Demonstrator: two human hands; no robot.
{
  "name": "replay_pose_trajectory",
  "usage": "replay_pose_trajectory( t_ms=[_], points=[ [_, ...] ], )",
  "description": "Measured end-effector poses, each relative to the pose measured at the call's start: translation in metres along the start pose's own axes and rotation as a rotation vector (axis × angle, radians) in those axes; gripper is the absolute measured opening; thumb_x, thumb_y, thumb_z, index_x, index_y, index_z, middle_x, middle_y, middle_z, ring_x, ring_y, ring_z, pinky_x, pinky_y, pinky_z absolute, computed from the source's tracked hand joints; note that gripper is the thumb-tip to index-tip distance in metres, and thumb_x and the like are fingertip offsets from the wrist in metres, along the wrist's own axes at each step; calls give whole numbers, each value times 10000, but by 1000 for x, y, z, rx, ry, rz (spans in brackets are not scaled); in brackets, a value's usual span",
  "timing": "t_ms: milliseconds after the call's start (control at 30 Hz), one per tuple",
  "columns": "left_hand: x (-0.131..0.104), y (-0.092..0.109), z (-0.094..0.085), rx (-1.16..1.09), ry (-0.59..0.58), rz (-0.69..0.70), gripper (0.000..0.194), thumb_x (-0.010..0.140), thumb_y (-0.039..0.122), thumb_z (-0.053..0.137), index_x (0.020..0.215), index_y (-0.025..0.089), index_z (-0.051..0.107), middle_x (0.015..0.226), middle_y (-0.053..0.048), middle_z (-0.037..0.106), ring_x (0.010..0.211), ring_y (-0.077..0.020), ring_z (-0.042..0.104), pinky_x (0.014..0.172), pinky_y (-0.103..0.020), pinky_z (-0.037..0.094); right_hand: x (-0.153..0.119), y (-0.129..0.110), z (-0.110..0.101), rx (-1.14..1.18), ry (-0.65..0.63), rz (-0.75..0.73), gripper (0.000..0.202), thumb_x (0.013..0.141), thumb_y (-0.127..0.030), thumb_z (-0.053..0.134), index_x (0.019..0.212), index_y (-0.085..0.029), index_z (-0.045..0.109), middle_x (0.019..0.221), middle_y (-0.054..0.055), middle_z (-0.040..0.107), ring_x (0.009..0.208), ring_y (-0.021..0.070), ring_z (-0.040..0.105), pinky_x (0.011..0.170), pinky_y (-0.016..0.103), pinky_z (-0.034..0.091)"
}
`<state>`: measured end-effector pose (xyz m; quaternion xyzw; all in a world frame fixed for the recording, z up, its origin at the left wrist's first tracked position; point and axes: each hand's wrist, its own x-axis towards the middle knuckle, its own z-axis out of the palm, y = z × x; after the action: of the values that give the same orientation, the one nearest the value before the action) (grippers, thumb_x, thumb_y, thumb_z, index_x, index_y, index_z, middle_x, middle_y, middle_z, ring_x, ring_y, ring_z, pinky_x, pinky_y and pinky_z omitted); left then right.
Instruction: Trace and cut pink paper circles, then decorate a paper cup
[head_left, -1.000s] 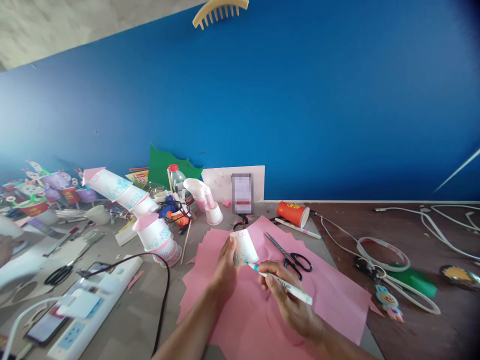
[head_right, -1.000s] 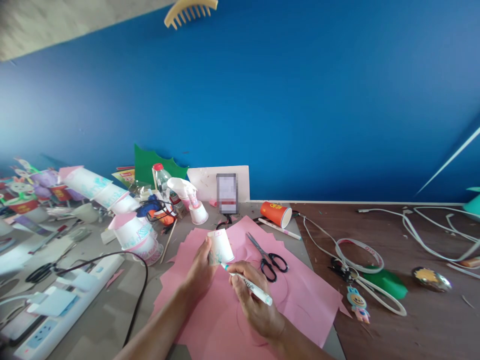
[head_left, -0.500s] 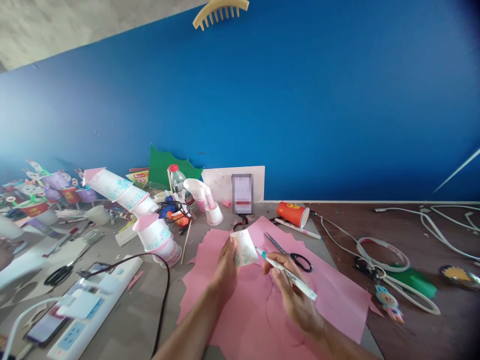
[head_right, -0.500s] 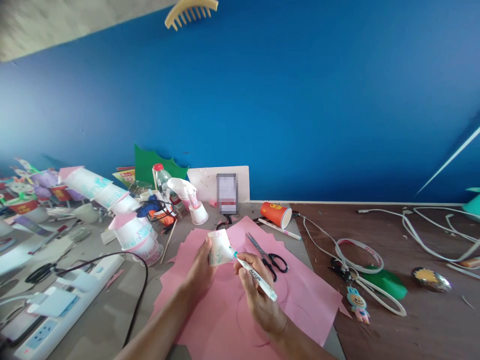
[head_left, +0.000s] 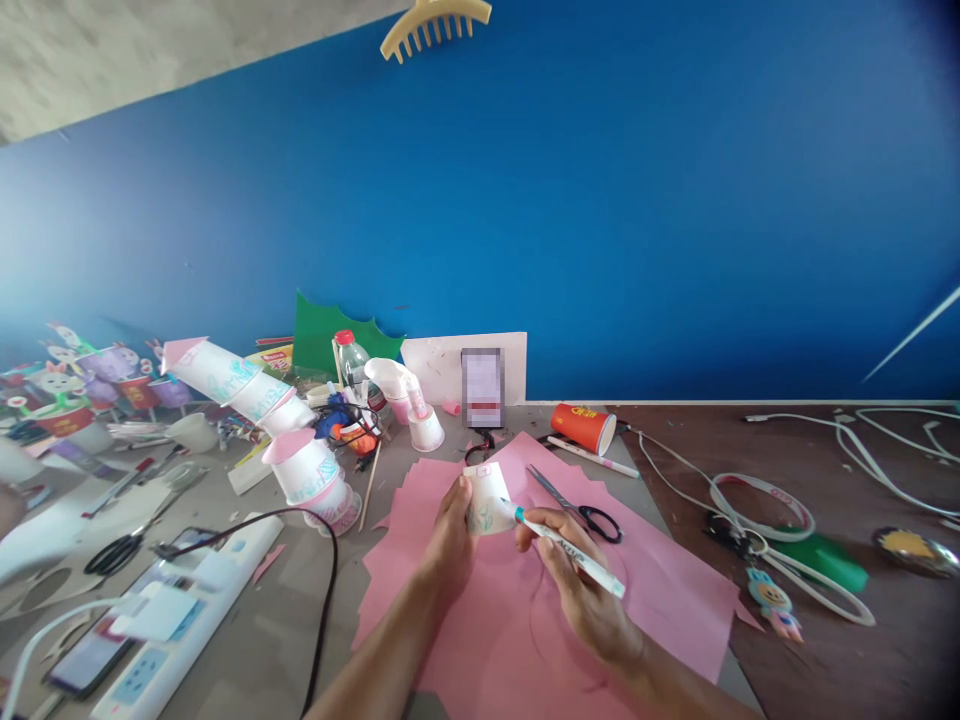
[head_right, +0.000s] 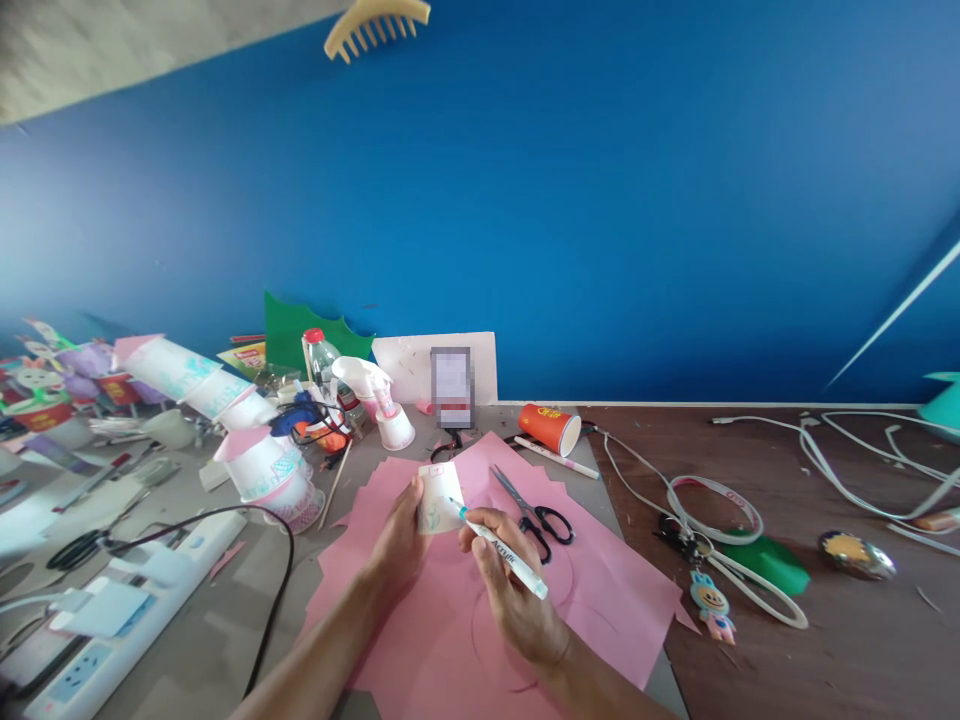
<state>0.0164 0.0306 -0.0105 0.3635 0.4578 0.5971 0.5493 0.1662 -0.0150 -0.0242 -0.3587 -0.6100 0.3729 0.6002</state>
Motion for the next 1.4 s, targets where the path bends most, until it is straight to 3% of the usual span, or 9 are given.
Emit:
replay_pose_trajectory(
  t_ms=[200,567,733,967,1400],
  points=[
    [-2,1,1,1,38,-55,539,705,720,650,694,190,554,574,55,423,562,-118,336,542,-245,339,-1,-1,-2,27,17,11,212,980,-392,481,1025,-254,635,765,31,676,697,185,636,628,288,558],
    [2,-11,-4,-72,-50,-72,480,818,652,583,798,173,567,644,37,473,600,-121,360,582,-249,336,-1,-3,1,48,-2,19,227,979,-407,494,1007,-231,636,757,18,670,683,159,640,623,258,566],
    [1,-9,-3,-55,-16,-66,499,783,667,616,815,169,587,647,33,478,613,-128,373,573,-254,341,-1,-1,0,77,-12,32,225,979,-407,503,1009,-227,634,760,15,671,688,149,644,637,243,563],
    [2,-11,-5,-83,-71,-60,469,827,648,578,827,180,584,699,11,521,629,-140,405,573,-265,354,-1,-4,1,68,-24,28,230,980,-411,499,1007,-232,640,762,19,674,692,154,646,635,245,560],
    [2,-9,-3,-86,-54,-73,524,750,703,628,780,183,573,665,19,480,622,-138,380,569,-265,350,0,-2,1,50,3,-4,235,974,-398,507,987,-212,649,739,26,677,658,155,645,608,250,566]
  ],
)
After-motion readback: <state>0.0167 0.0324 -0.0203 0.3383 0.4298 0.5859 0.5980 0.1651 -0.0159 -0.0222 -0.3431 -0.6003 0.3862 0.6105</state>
